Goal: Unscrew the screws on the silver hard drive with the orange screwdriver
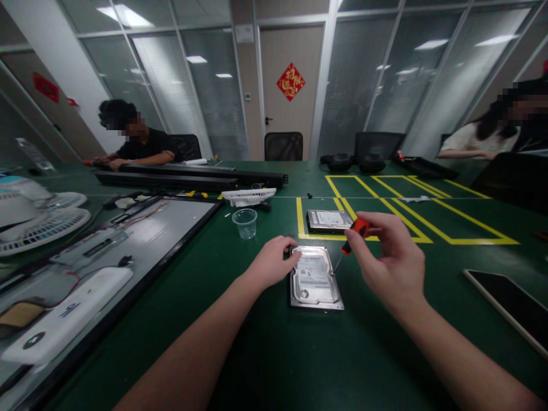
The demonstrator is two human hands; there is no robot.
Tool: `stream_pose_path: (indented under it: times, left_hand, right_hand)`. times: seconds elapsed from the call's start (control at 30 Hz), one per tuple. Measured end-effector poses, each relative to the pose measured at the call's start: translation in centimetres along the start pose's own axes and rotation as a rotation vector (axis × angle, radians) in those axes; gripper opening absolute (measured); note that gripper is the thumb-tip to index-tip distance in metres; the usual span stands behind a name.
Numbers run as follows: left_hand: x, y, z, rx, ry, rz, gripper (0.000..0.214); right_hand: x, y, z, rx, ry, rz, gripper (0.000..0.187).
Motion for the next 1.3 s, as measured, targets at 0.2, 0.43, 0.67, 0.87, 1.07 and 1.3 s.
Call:
stream_pose_path:
  times: [0.2, 0.43, 0.67, 0.87, 1.07, 1.3]
  left_hand:
    - [0.0, 0.1, 0.0, -0.006, -0.001, 0.006, 0.026]
    - [-0.1, 0.0, 0.0, -0.015, 0.002, 0.000, 0.026]
    - [-0.1, -0.1, 0.0, -0.005, 0.002, 0.007, 0.027]
    - [0.0, 0.0, 0.0, 0.001, -0.003, -0.001, 0.028]
    - [-0.1, 0.0, 0.0, -0.004, 0.000, -0.006, 0.028]
    - [-0.1, 0.0, 0.1, -0.009, 0.000, 0.011, 0.026]
  right_hand:
    - [-0.5, 0.5, -0.4, -0.091, -0.044, 0.119, 0.034]
    - [-0.9, 1.3, -0.4, -0.108, -0.055, 0.163, 0.038]
    - [-1.1, 1.4, -0.5, -0.130, -0.056, 0.188, 0.034]
    - [-1.1, 1.3, -0.5, -0.133, -0.082, 0.188, 0.033]
    - [-0.3, 0.1, 0.0, -0.001, -0.039, 0.020, 0.034]
    - [-0.8, 0.9, -0.3, -0.084, -0.063, 0.095, 0.035]
Point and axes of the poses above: each hand's wrist, its own z-axis towards the middle knuckle, its own x-axis out of the back of the hand, y = z × x, the point moved 10 cm from there along z, towards the middle knuckle, and after that the axes turned 7 degrees about -z, right-handed, at the moved point
